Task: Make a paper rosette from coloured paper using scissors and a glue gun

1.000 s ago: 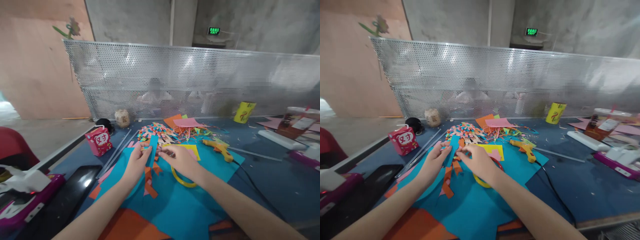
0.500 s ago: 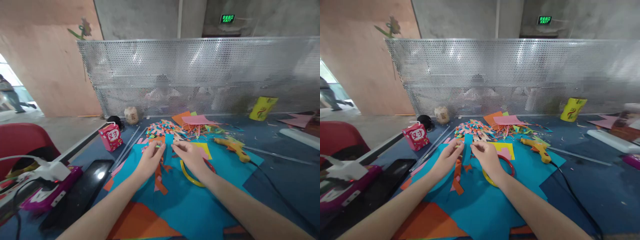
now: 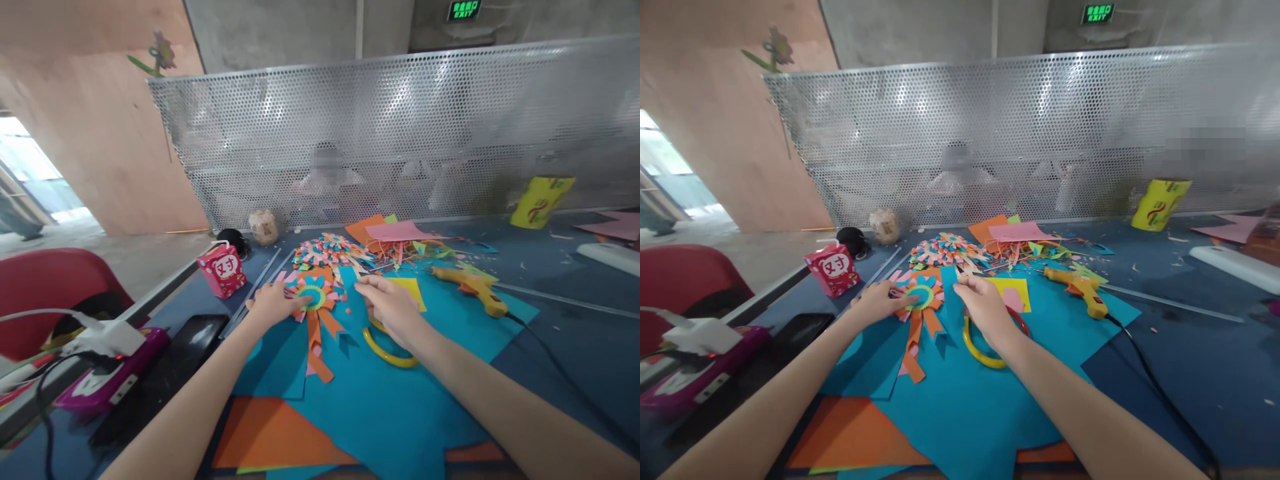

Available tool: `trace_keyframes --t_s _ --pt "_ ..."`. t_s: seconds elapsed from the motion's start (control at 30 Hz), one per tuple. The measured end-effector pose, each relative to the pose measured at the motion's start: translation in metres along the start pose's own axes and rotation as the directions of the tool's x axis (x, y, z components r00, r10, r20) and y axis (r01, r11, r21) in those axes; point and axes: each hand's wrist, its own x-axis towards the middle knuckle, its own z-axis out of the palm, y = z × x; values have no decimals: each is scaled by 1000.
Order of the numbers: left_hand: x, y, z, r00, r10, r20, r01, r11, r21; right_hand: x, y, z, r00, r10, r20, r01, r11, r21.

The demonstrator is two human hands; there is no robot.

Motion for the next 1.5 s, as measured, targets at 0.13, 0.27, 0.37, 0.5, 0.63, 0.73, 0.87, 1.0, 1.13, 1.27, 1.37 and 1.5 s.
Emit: trace_keyframes --t_s 0.13,0.27,0.37,0.5,0.63,0.73,0.87,1.0,1.13,1.27,1.37,1.5 --pt "5 -3 1 999 33 -9 -34 936 -352 -1 5 1 999 10 39 -9 1000 -14" --pt "4 -1 0 999 40 -6 -37 839 -542 -1 5 1 1000 3 21 -4 1000 14" --pt "-1 4 -5 1000 15 -13 -19 687 -727 -4 -3 3 999 -16 45 10 992 124" --pt "-10 13 -15 998 67 3 -16 281 -960 -8 -14 6 998 -44 54 29 966 257" --pt "-18 22 -24 986 163 -25 -26 3 -1000 -7 -17 5 992 -103 -80 123 942 312" --pt "-22 24 -27 975 220 -21 -10 -48 -999 -6 -19 1 981 -112 -158 159 930 332" --pt "-24 21 -23 978 210 -15 -25 45 -999 -9 -26 -1 982 -142 -128 186 869 459" --pt "-29 24 -14 979 202 19 -12 149 -989 -15 -23 5 987 -156 49 123 908 402" --pt "-36 33 -7 961 274 -36 -105 239 -965 -17 -11 10 975 -178 134 146 964 221" --pt "-41 35 -5 933 209 -293 -357 431 -829 -17 -10 10 985 -141 98 116 967 228" --pt "-48 34 -5 816 214 -536 -554 554 -622 -17 -12 9 989 -115 97 90 969 229" --pt "-63 39 -6 798 382 -466 -602 535 -592 -16 -9 10 982 -153 115 127 971 205"
